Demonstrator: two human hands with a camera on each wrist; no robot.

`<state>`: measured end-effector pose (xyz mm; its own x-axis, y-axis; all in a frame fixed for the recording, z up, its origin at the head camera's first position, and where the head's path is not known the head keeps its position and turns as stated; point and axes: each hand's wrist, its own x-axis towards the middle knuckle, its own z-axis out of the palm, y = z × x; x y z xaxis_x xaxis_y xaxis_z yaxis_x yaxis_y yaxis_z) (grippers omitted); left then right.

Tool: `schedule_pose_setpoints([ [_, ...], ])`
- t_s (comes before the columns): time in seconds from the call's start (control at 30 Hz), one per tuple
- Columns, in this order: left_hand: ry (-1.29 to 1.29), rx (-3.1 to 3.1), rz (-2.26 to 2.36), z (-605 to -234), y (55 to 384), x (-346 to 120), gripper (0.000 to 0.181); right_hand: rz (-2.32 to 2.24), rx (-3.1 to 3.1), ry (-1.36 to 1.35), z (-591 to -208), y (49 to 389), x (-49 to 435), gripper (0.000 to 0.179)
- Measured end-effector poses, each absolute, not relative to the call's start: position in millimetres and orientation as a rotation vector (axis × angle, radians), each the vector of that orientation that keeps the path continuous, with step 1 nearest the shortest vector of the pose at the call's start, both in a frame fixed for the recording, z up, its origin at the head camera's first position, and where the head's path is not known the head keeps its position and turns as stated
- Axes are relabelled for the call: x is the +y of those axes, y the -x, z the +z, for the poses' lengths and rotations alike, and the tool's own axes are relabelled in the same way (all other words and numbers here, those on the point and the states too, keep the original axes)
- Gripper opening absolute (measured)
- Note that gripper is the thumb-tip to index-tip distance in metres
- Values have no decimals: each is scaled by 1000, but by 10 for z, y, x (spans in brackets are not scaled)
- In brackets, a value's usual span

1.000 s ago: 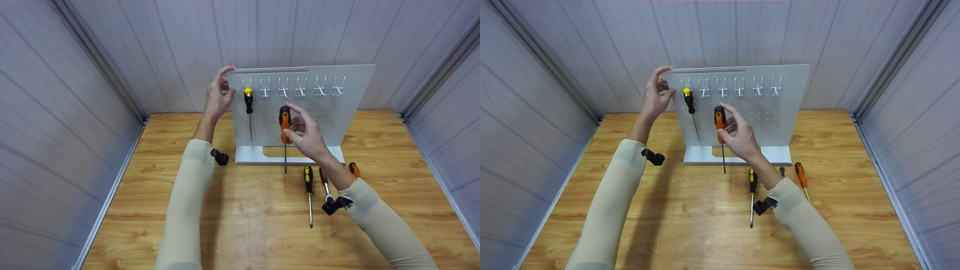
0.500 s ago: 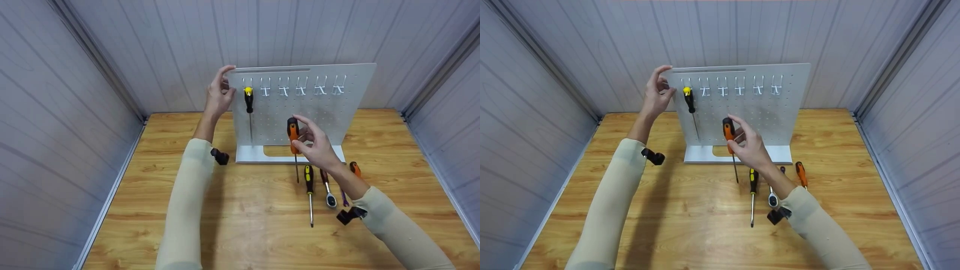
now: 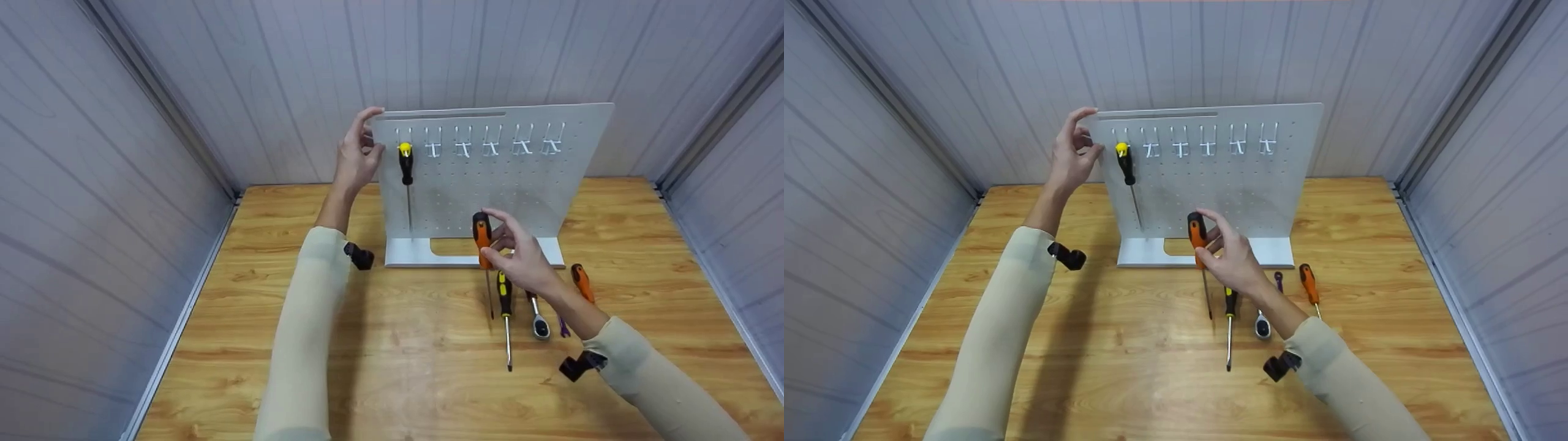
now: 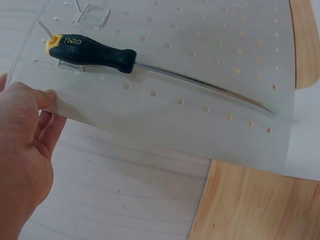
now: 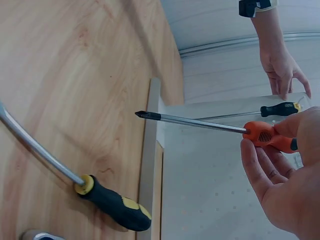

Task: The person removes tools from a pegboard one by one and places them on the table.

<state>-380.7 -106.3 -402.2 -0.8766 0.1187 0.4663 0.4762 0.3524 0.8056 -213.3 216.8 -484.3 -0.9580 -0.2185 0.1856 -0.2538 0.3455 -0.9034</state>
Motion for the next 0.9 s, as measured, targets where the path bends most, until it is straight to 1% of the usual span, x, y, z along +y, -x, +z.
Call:
schedule_pose_setpoints([
  [0.43, 521, -2292, -1535, -4020, 3802, -1074, 59, 1942, -2560, -388, -5125, 2063, 2209, 76],
  [0.9, 494, -2320, -1533, -4010, 3785, -1060, 59, 2074, -2567, -267, -5423, 2044, 2199, 76],
])
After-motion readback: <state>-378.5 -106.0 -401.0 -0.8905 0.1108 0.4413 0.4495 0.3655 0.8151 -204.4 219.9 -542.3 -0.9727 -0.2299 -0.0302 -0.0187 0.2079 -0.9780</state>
